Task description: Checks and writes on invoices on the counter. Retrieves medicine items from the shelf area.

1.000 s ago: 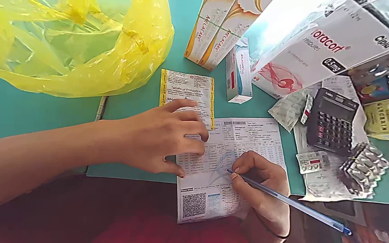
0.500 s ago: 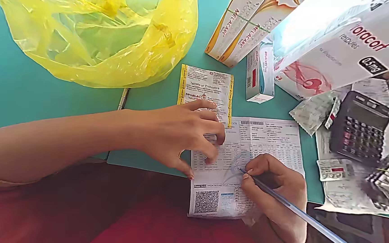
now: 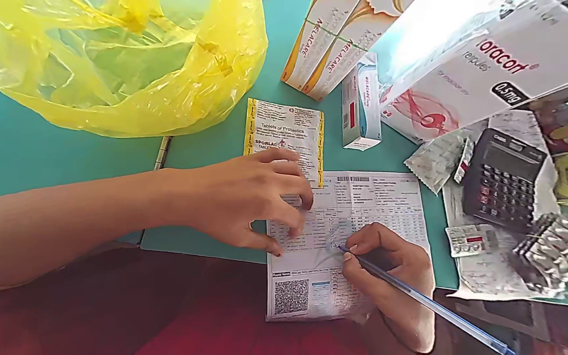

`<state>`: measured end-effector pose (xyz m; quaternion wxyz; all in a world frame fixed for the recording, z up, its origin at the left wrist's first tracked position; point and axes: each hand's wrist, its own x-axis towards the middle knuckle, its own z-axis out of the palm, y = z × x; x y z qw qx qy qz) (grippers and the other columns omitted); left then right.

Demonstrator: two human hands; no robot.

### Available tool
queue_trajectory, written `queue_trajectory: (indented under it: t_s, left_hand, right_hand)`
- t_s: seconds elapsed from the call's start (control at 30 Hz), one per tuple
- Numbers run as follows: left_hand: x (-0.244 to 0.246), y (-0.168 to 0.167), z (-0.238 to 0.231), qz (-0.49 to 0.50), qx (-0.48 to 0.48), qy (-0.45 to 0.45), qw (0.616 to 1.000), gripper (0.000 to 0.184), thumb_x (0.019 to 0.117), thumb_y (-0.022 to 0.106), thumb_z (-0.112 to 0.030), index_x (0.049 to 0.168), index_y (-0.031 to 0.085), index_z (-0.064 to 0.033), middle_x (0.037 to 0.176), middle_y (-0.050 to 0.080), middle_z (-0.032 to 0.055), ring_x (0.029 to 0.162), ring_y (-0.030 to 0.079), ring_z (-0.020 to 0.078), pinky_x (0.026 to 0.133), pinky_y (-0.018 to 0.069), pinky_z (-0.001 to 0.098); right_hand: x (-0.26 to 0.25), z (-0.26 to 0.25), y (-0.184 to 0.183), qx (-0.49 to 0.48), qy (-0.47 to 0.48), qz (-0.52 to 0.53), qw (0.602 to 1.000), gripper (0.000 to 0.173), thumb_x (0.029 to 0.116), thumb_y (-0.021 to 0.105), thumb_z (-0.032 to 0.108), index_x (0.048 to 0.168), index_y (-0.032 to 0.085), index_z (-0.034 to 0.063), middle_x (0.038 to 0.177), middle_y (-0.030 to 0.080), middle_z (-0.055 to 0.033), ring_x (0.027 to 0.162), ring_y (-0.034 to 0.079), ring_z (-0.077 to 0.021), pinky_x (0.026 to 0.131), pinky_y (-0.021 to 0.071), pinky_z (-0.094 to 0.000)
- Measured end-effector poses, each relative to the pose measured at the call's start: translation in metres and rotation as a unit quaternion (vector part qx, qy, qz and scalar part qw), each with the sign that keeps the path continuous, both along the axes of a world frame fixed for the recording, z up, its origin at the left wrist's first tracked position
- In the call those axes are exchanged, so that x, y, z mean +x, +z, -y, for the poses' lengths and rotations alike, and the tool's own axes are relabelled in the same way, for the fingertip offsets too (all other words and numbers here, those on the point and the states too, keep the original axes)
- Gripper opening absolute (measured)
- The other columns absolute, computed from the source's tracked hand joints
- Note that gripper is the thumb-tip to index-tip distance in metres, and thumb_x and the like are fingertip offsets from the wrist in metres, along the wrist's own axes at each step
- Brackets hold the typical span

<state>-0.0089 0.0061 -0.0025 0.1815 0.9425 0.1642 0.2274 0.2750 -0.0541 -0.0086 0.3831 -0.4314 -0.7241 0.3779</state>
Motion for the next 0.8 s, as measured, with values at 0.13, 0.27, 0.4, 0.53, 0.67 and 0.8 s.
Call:
queue_trajectory:
  t_s: [0.13, 0.27, 0.4, 0.53, 0.67, 0.8]
  left_hand:
    - [-0.004, 0.002, -0.011, 0.011, 0.030, 0.057, 0.998, 0.028, 0.0946, 0.061, -0.042, 0.100, 0.078, -0.0200, 0.116, 0.071, 0.0012, 0.123, 0.061, 0.0236, 0.118, 0.0341, 0.0493]
    - [-0.008, 0.003, -0.015, -0.019, 0.085, 0.147, 0.985, 0.029, 0.1005, 0.054, -0.033, 0.114, 0.073, -0.0152, 0.121, 0.069, 0.0055, 0.123, 0.059, 0.0269, 0.115, 0.0370, 0.0468]
    - [-0.004, 0.005, -0.009, -0.051, 0.103, 0.215, 0.970, 0.042, 0.0966, 0.057, -0.037, 0.127, 0.068, -0.0102, 0.132, 0.065, 0.0144, 0.129, 0.057, 0.0342, 0.111, 0.0406, 0.0484]
    - [-0.002, 0.006, -0.002, -0.086, 0.095, 0.248, 0.960, 0.049, 0.0972, 0.055, -0.039, 0.130, 0.068, -0.0043, 0.136, 0.064, 0.0189, 0.126, 0.061, 0.0352, 0.104, 0.0487, 0.0491]
    - [-0.002, 0.006, -0.002, -0.090, 0.141, 0.240, 0.956, 0.041, 0.1003, 0.051, -0.034, 0.120, 0.073, -0.0057, 0.126, 0.070, 0.0157, 0.121, 0.067, 0.0298, 0.099, 0.0538, 0.0442]
    - [-0.008, 0.010, -0.006, -0.123, 0.233, 0.197, 0.944, 0.031, 0.1038, 0.048, -0.018, 0.114, 0.072, -0.0021, 0.117, 0.074, 0.0154, 0.111, 0.071, 0.0283, 0.092, 0.0574, 0.0396]
  right_hand:
    - [0.001, 0.000, -0.002, 0.000, -0.006, -0.021, 1.000, 0.008, 0.0755, 0.069, 0.008, 0.081, 0.062, 0.0099, 0.079, 0.067, 0.0085, 0.068, 0.059, 0.0094, 0.058, 0.0478, -0.0058]
    - [0.000, -0.001, -0.003, 0.000, -0.005, -0.026, 1.000, 0.007, 0.0754, 0.068, 0.008, 0.080, 0.063, 0.0094, 0.077, 0.067, 0.0083, 0.067, 0.059, 0.0095, 0.057, 0.0477, -0.0061]
    - [0.000, 0.000, -0.001, -0.004, -0.014, -0.001, 1.000, 0.006, 0.0750, 0.068, 0.010, 0.078, 0.063, 0.0089, 0.073, 0.065, 0.0081, 0.062, 0.056, 0.0100, 0.054, 0.0450, -0.0060]
    - [-0.003, 0.000, -0.002, -0.005, -0.033, 0.004, 0.999, 0.009, 0.0735, 0.070, 0.014, 0.075, 0.062, 0.0114, 0.067, 0.060, 0.0105, 0.056, 0.051, 0.0110, 0.049, 0.0394, -0.0056]
    - [-0.003, -0.003, -0.003, 0.001, -0.042, -0.028, 0.999, 0.008, 0.0750, 0.069, 0.014, 0.078, 0.062, 0.0130, 0.069, 0.061, 0.0114, 0.057, 0.053, 0.0106, 0.050, 0.0416, -0.0061]
    - [0.005, 0.005, 0.012, 0.084, -0.031, 0.034, 0.995, 0.021, 0.1008, 0.059, 0.020, 0.109, 0.070, 0.0039, 0.089, 0.076, -0.0003, 0.075, 0.068, 0.0024, 0.066, 0.0553, -0.0122]
